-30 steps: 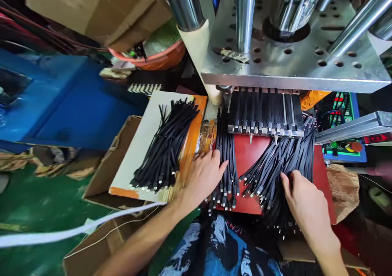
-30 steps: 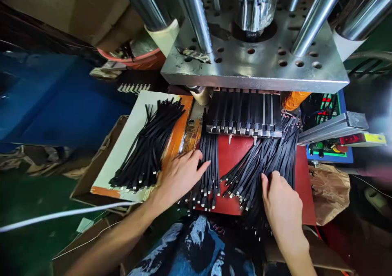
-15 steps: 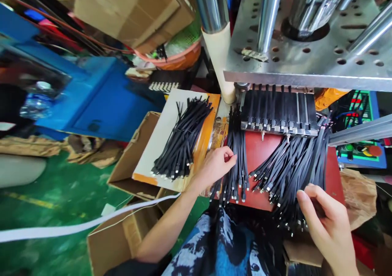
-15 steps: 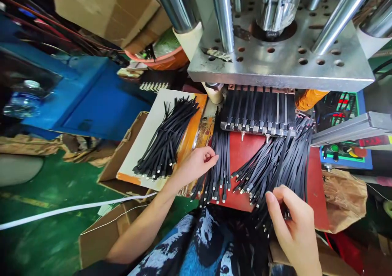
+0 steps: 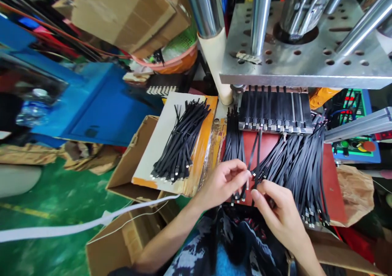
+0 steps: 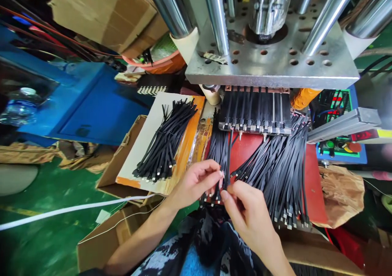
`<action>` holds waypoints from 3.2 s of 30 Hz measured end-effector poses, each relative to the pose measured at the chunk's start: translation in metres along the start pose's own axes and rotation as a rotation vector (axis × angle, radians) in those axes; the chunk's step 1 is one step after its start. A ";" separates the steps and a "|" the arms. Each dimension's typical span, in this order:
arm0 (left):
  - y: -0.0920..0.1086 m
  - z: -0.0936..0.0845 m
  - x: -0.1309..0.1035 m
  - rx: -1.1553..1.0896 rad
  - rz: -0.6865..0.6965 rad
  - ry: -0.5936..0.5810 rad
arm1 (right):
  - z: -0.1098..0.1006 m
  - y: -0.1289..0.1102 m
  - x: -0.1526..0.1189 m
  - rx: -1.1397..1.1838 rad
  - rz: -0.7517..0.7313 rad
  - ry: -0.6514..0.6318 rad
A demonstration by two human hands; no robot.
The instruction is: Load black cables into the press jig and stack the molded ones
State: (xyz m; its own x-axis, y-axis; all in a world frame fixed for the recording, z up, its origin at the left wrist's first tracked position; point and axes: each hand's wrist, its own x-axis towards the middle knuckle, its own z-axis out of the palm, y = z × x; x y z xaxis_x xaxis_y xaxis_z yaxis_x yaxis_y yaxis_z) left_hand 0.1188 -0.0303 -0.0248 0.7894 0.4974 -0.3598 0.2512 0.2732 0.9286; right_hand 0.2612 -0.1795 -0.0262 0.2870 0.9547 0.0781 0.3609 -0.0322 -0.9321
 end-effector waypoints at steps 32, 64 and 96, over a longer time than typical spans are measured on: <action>0.055 0.021 0.037 0.139 0.215 -0.208 | 0.001 0.025 -0.029 -0.076 -0.064 0.500; 0.068 0.028 0.197 0.855 0.746 0.309 | -0.177 0.060 0.150 -0.174 0.032 0.053; 0.070 0.077 0.191 1.411 0.640 0.184 | -0.156 0.074 0.186 -1.152 0.049 0.140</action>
State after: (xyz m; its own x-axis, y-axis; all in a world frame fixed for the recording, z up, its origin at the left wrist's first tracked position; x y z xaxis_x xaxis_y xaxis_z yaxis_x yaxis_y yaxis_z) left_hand 0.3304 0.0202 -0.0214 0.9161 0.3438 0.2066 0.2991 -0.9287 0.2190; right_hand 0.4795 -0.0505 -0.0260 0.3926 0.9064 0.1561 0.9197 -0.3868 -0.0673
